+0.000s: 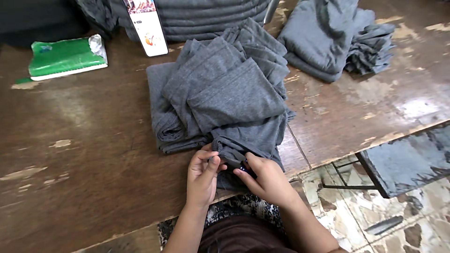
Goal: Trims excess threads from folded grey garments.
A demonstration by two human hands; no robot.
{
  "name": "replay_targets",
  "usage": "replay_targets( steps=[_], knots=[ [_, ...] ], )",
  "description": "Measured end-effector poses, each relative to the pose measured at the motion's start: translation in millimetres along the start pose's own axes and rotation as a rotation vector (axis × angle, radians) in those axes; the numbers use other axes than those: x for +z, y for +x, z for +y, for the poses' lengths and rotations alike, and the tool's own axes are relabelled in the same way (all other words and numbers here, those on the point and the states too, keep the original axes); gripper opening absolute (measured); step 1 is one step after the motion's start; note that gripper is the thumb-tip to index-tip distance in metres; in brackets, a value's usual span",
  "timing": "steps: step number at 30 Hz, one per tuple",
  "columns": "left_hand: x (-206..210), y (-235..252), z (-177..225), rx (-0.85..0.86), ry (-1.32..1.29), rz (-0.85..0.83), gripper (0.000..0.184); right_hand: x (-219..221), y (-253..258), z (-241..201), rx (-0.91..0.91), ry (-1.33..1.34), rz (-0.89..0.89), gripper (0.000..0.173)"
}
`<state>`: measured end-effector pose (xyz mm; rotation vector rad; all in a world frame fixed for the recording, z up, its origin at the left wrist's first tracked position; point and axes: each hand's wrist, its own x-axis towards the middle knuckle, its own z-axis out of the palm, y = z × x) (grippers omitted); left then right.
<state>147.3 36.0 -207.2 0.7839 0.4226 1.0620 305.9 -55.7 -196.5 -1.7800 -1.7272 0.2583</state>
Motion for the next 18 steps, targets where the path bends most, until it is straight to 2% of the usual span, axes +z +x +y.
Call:
replay_targets(
  steps=[9,18],
  knots=[
    [-1.1,0.2,-0.8,0.013,0.0,0.008,0.005,-1.7,4.7,0.5,-0.002,0.002,-0.052,0.047],
    [-2.9,0.1,-1.9,0.038,0.013,-0.006,0.005,12.1,18.1,-14.1,-0.001,-0.012,0.066,0.044]
  ],
)
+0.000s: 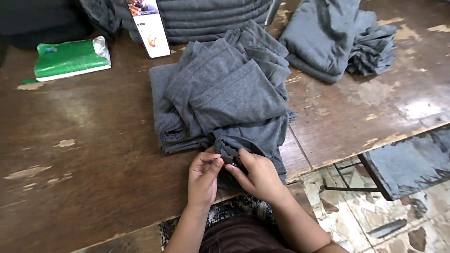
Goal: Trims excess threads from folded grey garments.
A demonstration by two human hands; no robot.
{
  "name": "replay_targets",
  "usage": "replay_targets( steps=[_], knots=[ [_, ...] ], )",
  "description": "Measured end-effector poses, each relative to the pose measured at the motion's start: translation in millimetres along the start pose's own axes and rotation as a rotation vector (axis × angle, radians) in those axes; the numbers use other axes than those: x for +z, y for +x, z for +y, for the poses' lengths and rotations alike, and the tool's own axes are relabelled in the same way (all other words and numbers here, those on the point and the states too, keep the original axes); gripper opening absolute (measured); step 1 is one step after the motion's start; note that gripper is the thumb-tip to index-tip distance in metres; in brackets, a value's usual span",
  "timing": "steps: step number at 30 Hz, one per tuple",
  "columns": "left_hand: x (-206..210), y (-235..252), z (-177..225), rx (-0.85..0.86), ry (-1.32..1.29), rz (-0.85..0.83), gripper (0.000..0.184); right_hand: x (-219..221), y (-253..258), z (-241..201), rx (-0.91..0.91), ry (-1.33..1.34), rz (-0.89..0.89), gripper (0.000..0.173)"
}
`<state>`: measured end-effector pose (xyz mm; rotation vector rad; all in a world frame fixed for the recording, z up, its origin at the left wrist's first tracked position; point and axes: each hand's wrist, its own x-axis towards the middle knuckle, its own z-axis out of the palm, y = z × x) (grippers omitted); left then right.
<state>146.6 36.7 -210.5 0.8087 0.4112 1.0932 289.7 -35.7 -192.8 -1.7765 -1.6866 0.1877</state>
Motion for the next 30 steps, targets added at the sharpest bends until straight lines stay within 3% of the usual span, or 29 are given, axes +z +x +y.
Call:
replay_targets(
  steps=[11,14,18,21,26,28,30],
  knots=[
    [-2.0,-0.3,-1.3,0.026,0.038,-0.043,0.004,-0.9,1.7,-7.6,0.074,0.039,-0.01,0.046],
    [-2.3,0.0,-1.9,0.05,0.059,-0.018,0.005,-11.4,-2.6,-5.8,0.051,0.134,0.083,0.046],
    [3.8,0.0,-4.6,0.184,0.278,0.053,0.015,-21.7,2.0,9.5,0.018,0.083,0.302,0.036],
    [2.1,-1.9,-3.4,0.307,0.449,0.036,0.016,-18.7,6.8,30.4,0.024,0.041,0.226,0.025],
    [-17.0,-4.7,12.8,0.537,0.879,-0.081,0.01,-30.0,-10.5,49.5,-0.112,0.42,0.248,0.011],
    [-23.1,-5.7,20.4,0.521,1.013,-0.146,0.005,-34.4,-15.9,54.2,-0.101,0.417,0.208,0.008],
    [-26.4,-5.6,27.7,0.415,1.126,-0.228,0.006,-34.4,-17.6,55.0,-0.028,0.306,0.06,0.011]
  ],
)
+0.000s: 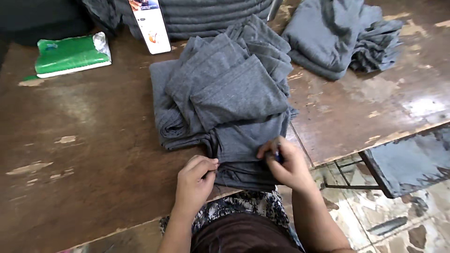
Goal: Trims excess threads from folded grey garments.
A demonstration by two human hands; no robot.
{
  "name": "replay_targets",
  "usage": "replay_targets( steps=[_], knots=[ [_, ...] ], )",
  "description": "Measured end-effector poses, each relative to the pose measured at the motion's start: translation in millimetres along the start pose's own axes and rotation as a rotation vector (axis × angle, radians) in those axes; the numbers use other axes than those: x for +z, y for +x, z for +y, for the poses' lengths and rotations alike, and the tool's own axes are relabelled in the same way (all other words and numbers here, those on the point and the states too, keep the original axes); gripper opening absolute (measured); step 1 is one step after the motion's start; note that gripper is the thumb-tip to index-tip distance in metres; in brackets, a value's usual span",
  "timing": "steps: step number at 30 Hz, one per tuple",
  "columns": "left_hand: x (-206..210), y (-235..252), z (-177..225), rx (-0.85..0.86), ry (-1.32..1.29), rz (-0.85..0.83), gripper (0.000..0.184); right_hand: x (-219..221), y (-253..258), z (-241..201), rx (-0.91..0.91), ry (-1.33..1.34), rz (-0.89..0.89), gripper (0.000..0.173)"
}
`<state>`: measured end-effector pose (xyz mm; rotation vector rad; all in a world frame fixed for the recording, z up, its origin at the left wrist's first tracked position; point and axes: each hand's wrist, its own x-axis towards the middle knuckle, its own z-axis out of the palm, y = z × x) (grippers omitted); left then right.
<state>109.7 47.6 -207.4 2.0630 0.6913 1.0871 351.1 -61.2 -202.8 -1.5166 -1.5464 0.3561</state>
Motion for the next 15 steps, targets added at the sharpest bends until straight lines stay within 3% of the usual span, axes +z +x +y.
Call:
replay_targets(
  steps=[2,5,10,15],
  knots=[
    [-6.2,2.0,1.0,-0.055,0.037,-0.144,0.01,5.4,0.9,-4.1,0.075,-0.141,-0.152,0.025],
    [-9.6,2.6,4.0,-0.08,0.015,-0.156,0.009,12.5,2.6,-8.2,0.029,-0.257,-0.226,0.051],
    [0.9,7.4,7.9,-0.028,-0.02,0.004,0.005,18.9,5.5,-12.6,-0.005,-0.406,-0.281,0.057],
    [5.2,6.7,3.5,-0.006,-0.139,-0.098,0.008,22.6,3.7,-14.4,0.012,-0.434,-0.257,0.054]
  ],
)
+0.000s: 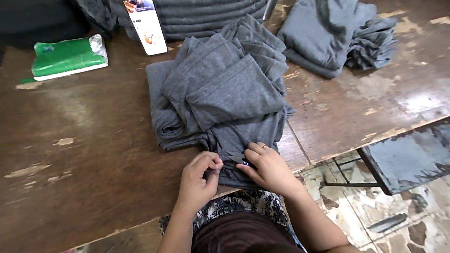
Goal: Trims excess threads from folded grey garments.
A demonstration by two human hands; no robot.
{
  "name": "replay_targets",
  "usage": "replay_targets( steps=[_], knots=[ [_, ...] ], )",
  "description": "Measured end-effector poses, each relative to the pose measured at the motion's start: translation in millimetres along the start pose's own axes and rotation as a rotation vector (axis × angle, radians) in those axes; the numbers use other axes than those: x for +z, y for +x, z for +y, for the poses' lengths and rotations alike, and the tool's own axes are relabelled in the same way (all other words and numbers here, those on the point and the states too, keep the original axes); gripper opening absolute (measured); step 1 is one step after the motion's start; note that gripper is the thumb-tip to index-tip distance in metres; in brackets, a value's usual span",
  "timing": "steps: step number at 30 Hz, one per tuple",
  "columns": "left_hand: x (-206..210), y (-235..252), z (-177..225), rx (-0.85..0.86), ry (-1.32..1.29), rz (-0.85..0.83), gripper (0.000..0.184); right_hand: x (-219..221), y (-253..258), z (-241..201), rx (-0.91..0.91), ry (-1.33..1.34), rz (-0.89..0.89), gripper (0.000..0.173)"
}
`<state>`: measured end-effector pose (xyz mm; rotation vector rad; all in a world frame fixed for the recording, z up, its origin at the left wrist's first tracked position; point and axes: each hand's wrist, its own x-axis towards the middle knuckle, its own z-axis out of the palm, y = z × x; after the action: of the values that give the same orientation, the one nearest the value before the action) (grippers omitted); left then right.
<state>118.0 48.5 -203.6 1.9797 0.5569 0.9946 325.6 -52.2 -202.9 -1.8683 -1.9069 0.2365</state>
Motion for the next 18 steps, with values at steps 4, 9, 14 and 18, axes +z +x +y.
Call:
replay_targets(
  steps=[4,9,14,18],
  knots=[
    [-0.1,-1.1,-2.0,-0.021,-0.043,0.012,0.008,0.0,-1.2,-1.6,0.023,0.003,-0.004,0.053],
    [-0.7,-1.7,-3.2,-0.017,-0.071,-0.014,0.009,2.8,1.0,-4.7,0.049,-0.035,0.004,0.052],
    [-6.7,-1.2,-4.4,0.02,-0.185,-0.017,0.009,3.9,1.1,-4.1,0.058,-0.012,0.019,0.052],
    [-2.2,5.8,1.8,0.033,0.142,0.044,0.007,-0.4,-2.1,2.2,0.064,0.143,0.031,0.052]
  ],
)
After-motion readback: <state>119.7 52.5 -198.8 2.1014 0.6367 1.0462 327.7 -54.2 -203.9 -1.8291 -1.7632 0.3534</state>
